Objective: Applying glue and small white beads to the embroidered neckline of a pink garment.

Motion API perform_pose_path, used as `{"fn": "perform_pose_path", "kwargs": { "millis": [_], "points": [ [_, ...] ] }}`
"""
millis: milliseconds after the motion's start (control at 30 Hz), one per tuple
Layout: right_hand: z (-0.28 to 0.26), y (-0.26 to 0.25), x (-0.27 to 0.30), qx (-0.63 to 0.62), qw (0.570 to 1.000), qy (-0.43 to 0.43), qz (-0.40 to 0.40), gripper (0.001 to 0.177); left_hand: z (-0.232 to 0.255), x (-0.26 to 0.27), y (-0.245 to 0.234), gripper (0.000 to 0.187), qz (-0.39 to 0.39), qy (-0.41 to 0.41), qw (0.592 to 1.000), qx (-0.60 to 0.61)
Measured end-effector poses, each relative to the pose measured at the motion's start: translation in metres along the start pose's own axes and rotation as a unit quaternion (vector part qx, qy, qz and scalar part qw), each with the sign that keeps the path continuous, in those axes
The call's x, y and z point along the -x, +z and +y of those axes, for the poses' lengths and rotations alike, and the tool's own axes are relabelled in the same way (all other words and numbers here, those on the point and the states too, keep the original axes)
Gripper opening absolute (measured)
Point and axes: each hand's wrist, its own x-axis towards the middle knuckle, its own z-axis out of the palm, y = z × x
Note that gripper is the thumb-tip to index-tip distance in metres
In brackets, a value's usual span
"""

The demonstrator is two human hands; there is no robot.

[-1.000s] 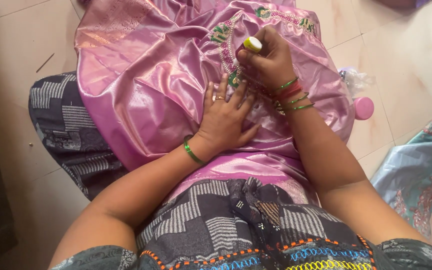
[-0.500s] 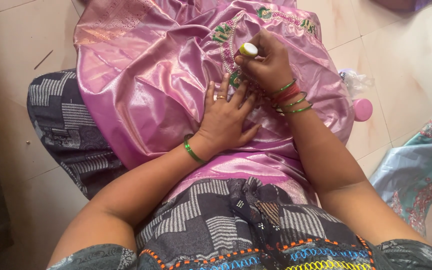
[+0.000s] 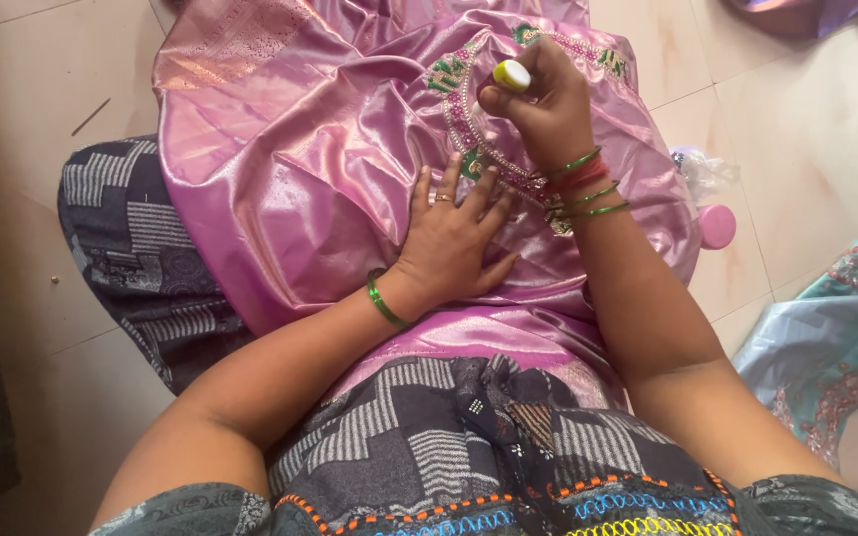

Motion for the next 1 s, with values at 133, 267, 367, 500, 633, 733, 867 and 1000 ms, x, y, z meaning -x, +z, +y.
{"fn": "perform_pose_path", "kwargs": {
  "millis": [133, 267, 367, 500, 633, 733, 867, 1000],
  "points": [
    [0.011, 0.004, -0.002, -0.026, 1.000, 0.005, -0.007, 0.027, 0.000, 0.000, -0.001, 0.070, 0.009, 0.005, 1.000, -0.008],
    [0.017, 0.006, 0.001, 0.025, 1.000, 0.003, -0.014, 0.028, 0.000, 0.000, -0.003, 0.070, 0.012, 0.002, 1.000, 0.003],
    [0.012, 0.007, 0.002, 0.042, 0.999, 0.006, -0.007, 0.027, 0.000, 0.000, -0.003, 0.069, 0.011, 0.006, 1.000, 0.003],
    [0.008, 0.008, 0.003, 0.106, 0.994, 0.001, -0.005, 0.027, 0.000, 0.001, -0.002, 0.066, 0.022, 0.009, 1.000, 0.003],
    [-0.001, 0.014, 0.003, 0.117, 0.993, 0.001, -0.011, 0.028, 0.000, 0.001, -0.003, 0.067, 0.020, 0.009, 1.000, 0.000],
    [-0.006, 0.015, 0.002, 0.160, 0.987, 0.001, -0.010, 0.028, 0.001, 0.000, -0.004, 0.067, 0.013, 0.009, 1.000, -0.003],
    [0.000, 0.010, -0.006, 0.158, 0.987, -0.019, -0.006, 0.027, 0.000, 0.001, -0.003, 0.068, 0.015, 0.011, 1.000, -0.007],
    [0.001, 0.009, -0.014, -0.039, 0.999, 0.014, 0.002, 0.024, 0.001, 0.000, -0.005, 0.069, 0.020, 0.016, 1.000, -0.004]
  ]
}}
